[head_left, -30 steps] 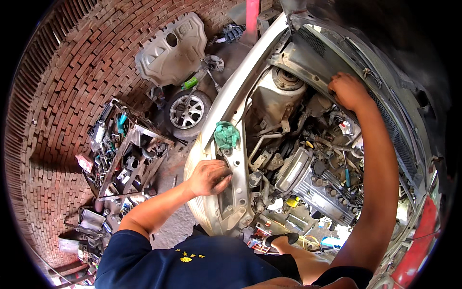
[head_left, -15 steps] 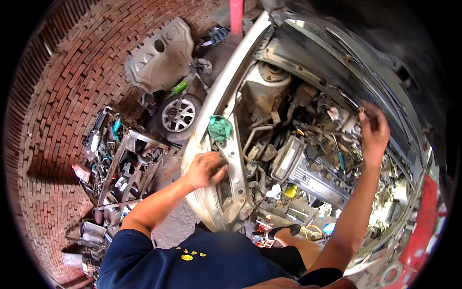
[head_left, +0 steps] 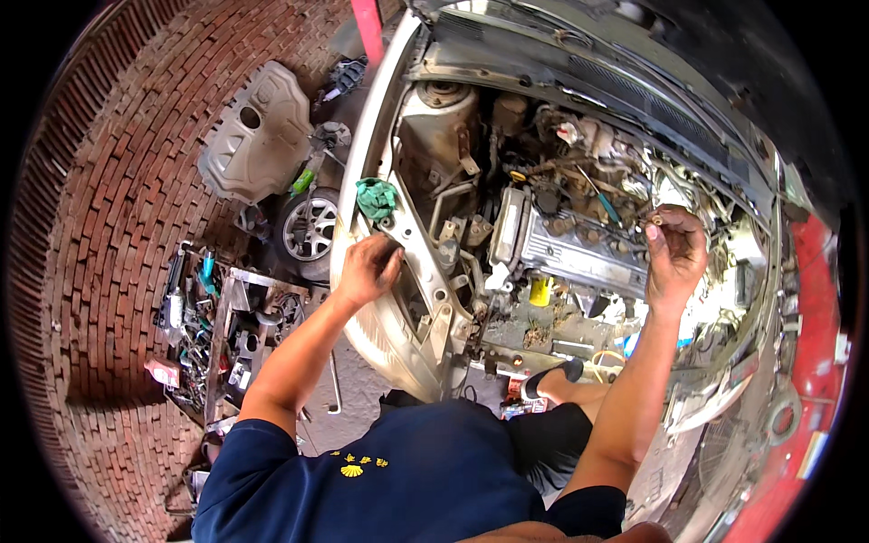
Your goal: The person works on a car engine with the hood open, using a ratchet and socket to loosen and remove bolts from the engine bay. They handle a rag and a smartphone briefly, then continue using the ratchet on various bolts before walking away from the vehicle.
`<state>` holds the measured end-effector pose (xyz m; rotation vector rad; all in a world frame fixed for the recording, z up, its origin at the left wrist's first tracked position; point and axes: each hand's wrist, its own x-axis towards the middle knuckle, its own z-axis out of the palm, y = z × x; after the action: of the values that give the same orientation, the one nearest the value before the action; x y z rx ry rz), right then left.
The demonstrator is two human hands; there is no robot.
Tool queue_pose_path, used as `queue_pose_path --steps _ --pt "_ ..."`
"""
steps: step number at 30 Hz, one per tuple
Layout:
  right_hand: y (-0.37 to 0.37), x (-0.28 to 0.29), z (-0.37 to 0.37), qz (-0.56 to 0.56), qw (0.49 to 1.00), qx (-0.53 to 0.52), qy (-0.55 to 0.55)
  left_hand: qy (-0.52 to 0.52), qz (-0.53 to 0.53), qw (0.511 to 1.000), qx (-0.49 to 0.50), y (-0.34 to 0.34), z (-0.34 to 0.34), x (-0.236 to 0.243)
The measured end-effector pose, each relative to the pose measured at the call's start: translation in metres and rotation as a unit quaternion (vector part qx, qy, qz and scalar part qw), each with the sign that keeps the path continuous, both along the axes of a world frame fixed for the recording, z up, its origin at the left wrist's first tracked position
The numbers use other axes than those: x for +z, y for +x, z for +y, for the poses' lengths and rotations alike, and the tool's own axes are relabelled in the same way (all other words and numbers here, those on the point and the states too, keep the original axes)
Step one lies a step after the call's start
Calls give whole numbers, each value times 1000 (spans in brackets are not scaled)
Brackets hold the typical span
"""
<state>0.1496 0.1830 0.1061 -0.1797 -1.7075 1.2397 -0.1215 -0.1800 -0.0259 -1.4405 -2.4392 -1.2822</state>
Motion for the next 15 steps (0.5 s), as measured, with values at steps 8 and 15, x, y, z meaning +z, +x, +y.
queue_pose_path --steps 8,15 --pt "50 -159 -67 -3 946 -74 -316 13 53 998 11 6 5 -14" --pt "69 -346 -169 -216 815 -133 -520 -1 60 998 2 4 3 -13"
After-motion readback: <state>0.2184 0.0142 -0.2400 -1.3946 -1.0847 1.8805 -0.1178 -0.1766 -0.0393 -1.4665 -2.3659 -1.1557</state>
